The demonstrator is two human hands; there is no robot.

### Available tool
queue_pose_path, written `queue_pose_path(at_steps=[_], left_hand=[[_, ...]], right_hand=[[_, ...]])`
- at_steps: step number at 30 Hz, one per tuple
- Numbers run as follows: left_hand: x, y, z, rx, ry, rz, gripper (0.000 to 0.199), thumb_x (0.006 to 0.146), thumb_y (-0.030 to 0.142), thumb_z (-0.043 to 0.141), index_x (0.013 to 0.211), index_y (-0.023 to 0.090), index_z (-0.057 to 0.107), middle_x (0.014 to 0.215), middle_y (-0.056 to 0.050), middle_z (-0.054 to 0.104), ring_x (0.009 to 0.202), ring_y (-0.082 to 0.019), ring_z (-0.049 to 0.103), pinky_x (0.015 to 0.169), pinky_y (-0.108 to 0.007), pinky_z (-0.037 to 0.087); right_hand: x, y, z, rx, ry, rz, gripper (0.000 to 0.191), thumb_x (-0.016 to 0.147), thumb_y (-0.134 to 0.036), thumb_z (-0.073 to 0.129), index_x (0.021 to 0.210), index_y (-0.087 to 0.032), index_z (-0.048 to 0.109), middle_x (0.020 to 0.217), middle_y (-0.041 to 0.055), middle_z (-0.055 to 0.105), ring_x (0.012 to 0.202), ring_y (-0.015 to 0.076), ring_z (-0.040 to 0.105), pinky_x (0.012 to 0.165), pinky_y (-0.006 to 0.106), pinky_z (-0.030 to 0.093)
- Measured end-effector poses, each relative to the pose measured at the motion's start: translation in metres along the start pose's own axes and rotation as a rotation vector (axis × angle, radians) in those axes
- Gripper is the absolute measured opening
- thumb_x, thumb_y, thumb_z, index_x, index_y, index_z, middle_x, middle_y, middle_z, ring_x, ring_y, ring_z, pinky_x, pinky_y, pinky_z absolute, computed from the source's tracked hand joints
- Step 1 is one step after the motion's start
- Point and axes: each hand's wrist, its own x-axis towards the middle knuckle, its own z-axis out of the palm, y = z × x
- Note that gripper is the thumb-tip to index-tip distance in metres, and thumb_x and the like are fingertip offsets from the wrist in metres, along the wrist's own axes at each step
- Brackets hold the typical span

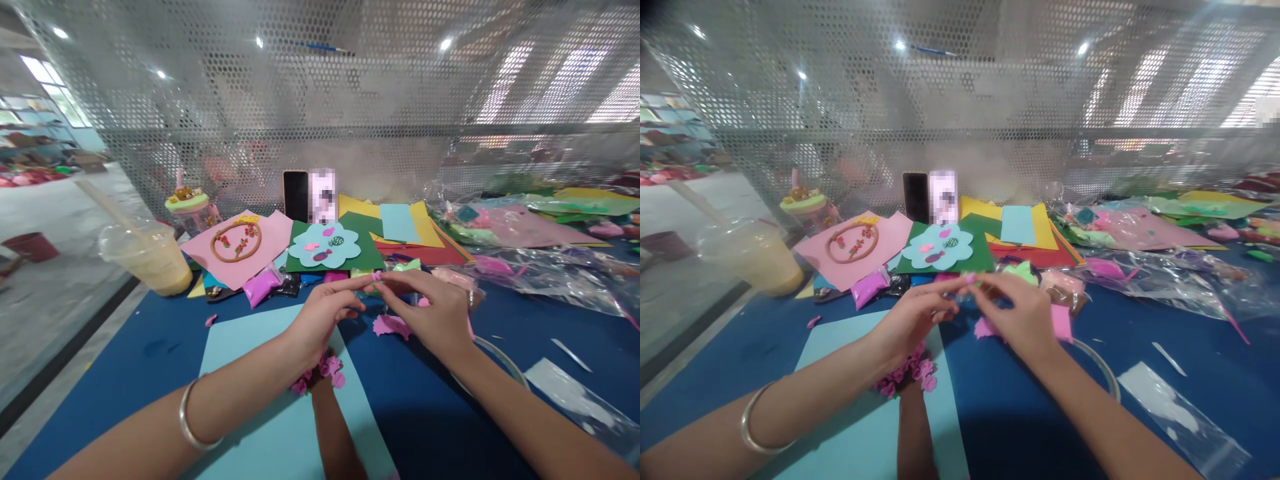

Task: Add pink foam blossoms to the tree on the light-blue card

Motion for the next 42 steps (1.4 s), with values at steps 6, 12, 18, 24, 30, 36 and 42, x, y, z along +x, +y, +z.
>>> queue_pose_path(at_steps=[6, 12, 18, 24, 30, 36, 42], left_hand=[[-0.003, 0.005, 0.005, 0.035, 0.03, -0.006, 0.041, 0.062, 0.007, 0.055, 0.096, 0.02, 0.074, 0.091, -0.003, 0.068, 0.069, -0.01, 0.049, 0.065, -0.021, 0.036], [-0.004, 0.006, 0.006, 0.228, 0.073, 0.072, 0.046, 0.066, 0.004, 0.049, 0.103, 0.02, 0.072, 0.092, -0.003, 0.067, 0.074, -0.011, 0.052, 0.068, -0.023, 0.039], [-0.003, 0.008, 0.004, 0.559, 0.114, 0.308, 0.038, 0.07, 0.0, 0.046, 0.091, 0.018, 0.073, 0.094, -0.005, 0.063, 0.087, -0.016, 0.057, 0.072, -0.026, 0.042], [-0.004, 0.006, 0.002, 0.713, 0.126, 0.421, 0.038, 0.071, -0.001, 0.045, 0.091, 0.018, 0.071, 0.091, -0.004, 0.062, 0.084, -0.015, 0.057, 0.069, -0.025, 0.043], [-0.002, 0.008, -0.006, 0.979, 0.074, 0.546, 0.033, 0.078, 0.007, 0.044, 0.097, 0.02, 0.067, 0.097, -0.004, 0.061, 0.088, -0.016, 0.058, 0.076, -0.027, 0.045], [0.003, 0.012, -0.014, 1.441, 0.051, 0.575, 0.024, 0.082, 0.017, 0.047, 0.096, 0.019, 0.067, 0.097, -0.007, 0.064, 0.092, -0.023, 0.056, 0.081, -0.035, 0.042], [0.019, -0.002, 0.0, 1.554, -0.111, 0.419, 0.02, 0.08, 0.028, 0.055, 0.088, 0.02, 0.072, 0.092, -0.008, 0.067, 0.088, -0.025, 0.058, 0.073, -0.033, 0.042]], right_hand=[[-0.002, 0.004, 0.0, -0.084, 0.021, -0.139, 0.01, 0.079, -0.018, 0.067, 0.089, -0.016, 0.068, 0.078, 0.0052, 0.074, 0.067, 0.0156, 0.069, 0.064, 0.025, 0.055], [-0.004, 0.005, -0.002, -0.168, 0.019, -0.204, 0.012, 0.078, -0.015, 0.067, 0.091, -0.016, 0.068, 0.076, 0.0035, 0.074, 0.065, 0.0137, 0.069, 0.062, 0.022, 0.053], [-0.003, 0.003, -0.002, -0.184, 0.031, -0.199, 0.01, 0.078, -0.014, 0.065, 0.087, -0.018, 0.068, 0.073, 0.0014, 0.073, 0.063, 0.0125, 0.068, 0.059, 0.021, 0.052], [-0.003, 0.001, -0.002, -0.118, 0.007, -0.18, 0.011, 0.079, -0.013, 0.064, 0.087, -0.018, 0.067, 0.074, 0.0017, 0.072, 0.062, 0.0123, 0.067, 0.06, 0.022, 0.053], [-0.005, 0.002, -0.002, -0.079, -0.022, -0.138, 0.011, 0.08, -0.014, 0.061, 0.087, -0.02, 0.067, 0.074, 0.0016, 0.072, 0.063, 0.0143, 0.068, 0.061, 0.024, 0.054], [-0.003, 0.0, -0.004, 0.02, -0.029, 0.06, 0.009, 0.08, -0.021, 0.06, 0.083, -0.021, 0.069, 0.073, 0.0021, 0.073, 0.058, 0.0157, 0.067, 0.059, 0.027, 0.056], [-0.008, 0.013, 0.006, 0.268, -0.124, 0.518, 0.017, 0.075, -0.034, 0.066, 0.079, -0.018, 0.07, 0.071, 0.0045, 0.073, 0.054, 0.0205, 0.069, 0.053, 0.031, 0.058]])
